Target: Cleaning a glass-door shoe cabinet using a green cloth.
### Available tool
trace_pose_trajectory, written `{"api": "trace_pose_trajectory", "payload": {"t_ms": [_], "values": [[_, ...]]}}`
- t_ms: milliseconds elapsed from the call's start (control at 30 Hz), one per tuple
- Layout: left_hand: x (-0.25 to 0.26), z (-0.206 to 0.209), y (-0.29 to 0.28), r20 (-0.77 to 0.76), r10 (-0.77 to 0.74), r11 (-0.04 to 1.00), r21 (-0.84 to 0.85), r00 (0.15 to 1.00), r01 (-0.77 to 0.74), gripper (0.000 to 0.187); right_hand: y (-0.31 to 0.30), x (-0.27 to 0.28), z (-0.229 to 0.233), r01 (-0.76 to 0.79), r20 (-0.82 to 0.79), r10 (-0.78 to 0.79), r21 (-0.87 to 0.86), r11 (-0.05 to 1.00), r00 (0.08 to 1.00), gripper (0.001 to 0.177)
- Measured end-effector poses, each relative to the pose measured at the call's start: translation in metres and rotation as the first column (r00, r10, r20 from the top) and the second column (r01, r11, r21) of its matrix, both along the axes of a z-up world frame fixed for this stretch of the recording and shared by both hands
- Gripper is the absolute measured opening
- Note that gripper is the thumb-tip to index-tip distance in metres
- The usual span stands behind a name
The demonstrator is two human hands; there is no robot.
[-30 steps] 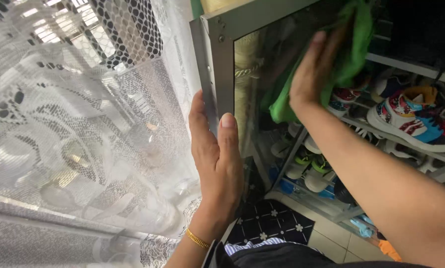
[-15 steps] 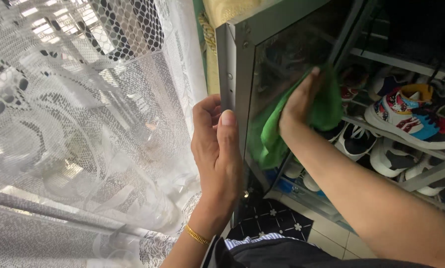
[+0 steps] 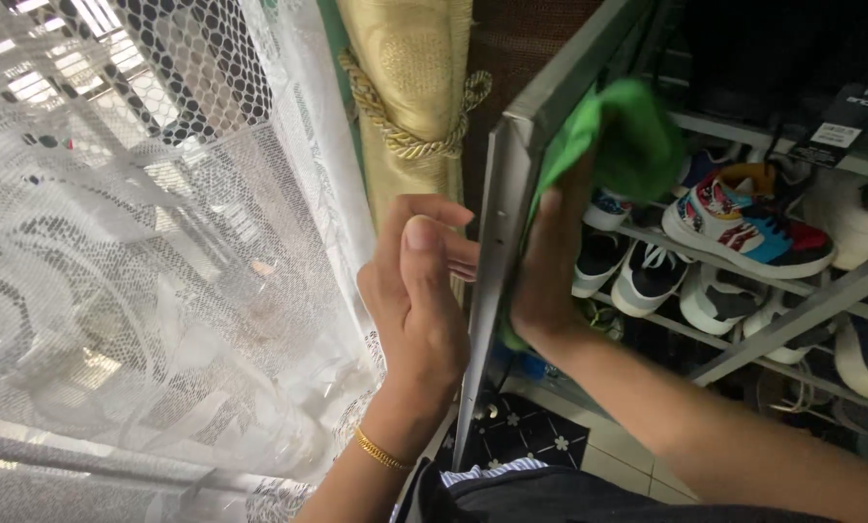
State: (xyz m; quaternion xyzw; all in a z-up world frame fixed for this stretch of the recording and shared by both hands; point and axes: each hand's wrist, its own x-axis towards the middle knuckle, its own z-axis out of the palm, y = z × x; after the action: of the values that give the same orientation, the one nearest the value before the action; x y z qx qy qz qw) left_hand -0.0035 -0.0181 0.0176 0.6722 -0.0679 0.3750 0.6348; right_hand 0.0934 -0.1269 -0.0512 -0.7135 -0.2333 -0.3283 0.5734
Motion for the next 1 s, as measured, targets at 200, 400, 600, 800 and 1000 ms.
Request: {"api": "trace_pose_trajectory", "payload": {"t_ms": [200,400,600,800,1000], "values": [[-0.001,0.002,-0.010,0.021,-0.066,0.997,0.053,0.998,0.065,0.055,-0.018,0.044,-0.023,-0.015,-0.462,0.354,0.591,0.807,0.813,0.072],[-0.007,0.000,-0.024,0.066,-0.155,0.982,0.120,0.986,0.147,0.047,-0.060,0.069,0.001,-0.009,-0.471,0.360,0.598,0.801,0.805,0.064],[-0.021,-0.008,-0.049,0.101,-0.326,0.921,0.256,0.940,0.293,0.032,-0.130,0.055,-0.046,-0.262,-0.400,0.653,0.687,0.678,0.643,0.054],[-0.015,-0.016,-0.093,0.159,-0.567,0.801,0.334,0.808,0.497,0.035,-0.221,-0.006,-0.101,-0.475,-0.250,0.882,0.766,0.433,0.400,0.043],[0.005,-0.030,-0.144,0.131,-0.696,0.658,0.510,0.706,0.554,0.043,-0.312,-0.012,-0.124,0.032,-0.018,0.974,0.999,0.011,0.224,0.038]]}}
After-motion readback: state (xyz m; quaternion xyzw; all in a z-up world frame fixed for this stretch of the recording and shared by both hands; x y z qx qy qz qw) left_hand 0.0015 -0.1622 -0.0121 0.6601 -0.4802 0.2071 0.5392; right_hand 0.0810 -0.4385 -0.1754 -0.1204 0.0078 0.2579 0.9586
